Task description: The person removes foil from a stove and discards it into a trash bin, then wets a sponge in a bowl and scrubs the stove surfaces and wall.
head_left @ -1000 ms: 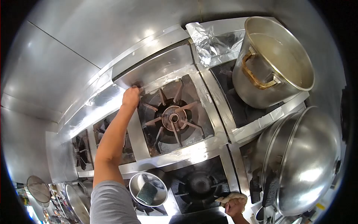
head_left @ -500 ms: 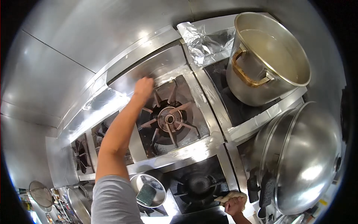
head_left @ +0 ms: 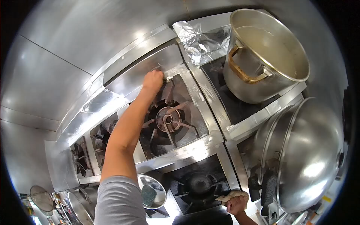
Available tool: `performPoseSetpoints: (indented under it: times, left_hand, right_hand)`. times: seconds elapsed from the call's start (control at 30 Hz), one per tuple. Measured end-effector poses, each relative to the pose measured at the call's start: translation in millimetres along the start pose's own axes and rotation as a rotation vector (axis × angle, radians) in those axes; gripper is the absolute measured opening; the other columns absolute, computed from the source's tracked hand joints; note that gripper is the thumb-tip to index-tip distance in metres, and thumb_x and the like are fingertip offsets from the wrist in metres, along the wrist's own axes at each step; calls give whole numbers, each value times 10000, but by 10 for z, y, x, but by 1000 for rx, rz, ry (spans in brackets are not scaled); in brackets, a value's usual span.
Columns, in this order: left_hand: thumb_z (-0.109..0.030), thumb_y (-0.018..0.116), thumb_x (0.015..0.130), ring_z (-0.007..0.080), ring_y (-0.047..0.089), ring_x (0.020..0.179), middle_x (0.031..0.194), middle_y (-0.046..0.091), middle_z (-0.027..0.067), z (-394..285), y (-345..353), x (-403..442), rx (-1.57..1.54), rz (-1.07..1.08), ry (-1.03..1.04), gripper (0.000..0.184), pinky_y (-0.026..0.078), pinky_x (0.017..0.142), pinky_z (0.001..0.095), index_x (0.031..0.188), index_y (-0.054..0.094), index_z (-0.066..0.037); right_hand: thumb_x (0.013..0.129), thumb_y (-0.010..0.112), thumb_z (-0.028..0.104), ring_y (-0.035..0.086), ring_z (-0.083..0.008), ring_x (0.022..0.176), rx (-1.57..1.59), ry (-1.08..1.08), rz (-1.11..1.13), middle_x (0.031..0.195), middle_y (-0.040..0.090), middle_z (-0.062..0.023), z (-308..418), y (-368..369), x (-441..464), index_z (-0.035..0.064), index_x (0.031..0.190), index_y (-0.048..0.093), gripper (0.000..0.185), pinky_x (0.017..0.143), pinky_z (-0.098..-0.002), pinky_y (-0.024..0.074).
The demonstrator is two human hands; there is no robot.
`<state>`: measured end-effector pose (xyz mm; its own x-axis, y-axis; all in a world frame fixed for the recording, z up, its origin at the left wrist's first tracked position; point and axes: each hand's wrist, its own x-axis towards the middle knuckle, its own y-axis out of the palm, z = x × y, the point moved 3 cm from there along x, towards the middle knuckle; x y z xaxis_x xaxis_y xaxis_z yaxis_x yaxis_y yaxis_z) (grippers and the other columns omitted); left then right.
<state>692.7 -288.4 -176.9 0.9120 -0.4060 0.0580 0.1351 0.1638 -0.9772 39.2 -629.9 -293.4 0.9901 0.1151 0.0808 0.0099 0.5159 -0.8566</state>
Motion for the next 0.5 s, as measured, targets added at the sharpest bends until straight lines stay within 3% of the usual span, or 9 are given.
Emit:
performPoseSetpoints:
  times: [0.03,0.17,0.23,0.37,0.43,0.5]
  left_hand:
    - [-111,550,891,389,725,910,954,725,242,-32,-35,-4,6,-5,-3,210,587,807,482,866,744,-36]
    - [-112,535,897,389,725,897,935,726,237,389,-114,-407,-22,37,-98,222,586,802,487,867,740,-33]
    - [-110,535,900,392,725,917,948,727,239,523,126,-383,1,24,-94,223,587,815,485,880,744,-33]
    - [-97,584,866,390,716,919,939,717,231,168,36,-164,-7,12,-219,152,588,795,482,884,717,-28]
    - [-131,552,899,379,727,893,937,735,210,293,123,-242,14,-11,-172,209,594,797,474,888,744,-48]
    - [-123,557,899,375,730,870,937,732,201,489,140,-411,88,-37,35,198,598,764,466,923,747,-72]
  right_hand:
    - [706,690,182,523,-320,684,-16,-34,-34,722,547,-103,46,-117,104,110,706,544,163,647,-467,416]
    - [712,690,193,525,-328,709,-8,-50,-4,757,543,-105,-7,-63,64,113,761,562,159,663,-474,422]
    - [721,674,274,549,-335,777,-4,47,29,792,599,-106,-49,26,-27,114,708,611,173,745,-504,391]
    - [724,669,275,544,-344,738,-27,29,74,754,590,-114,-59,45,-69,128,688,590,171,714,-510,388]
    - [726,666,271,537,-349,722,-34,36,78,739,586,-120,-103,121,-146,129,681,575,175,700,-511,389]
    - [738,663,224,543,-312,688,-76,13,28,695,558,-89,2,-48,32,120,709,575,139,696,-468,417]
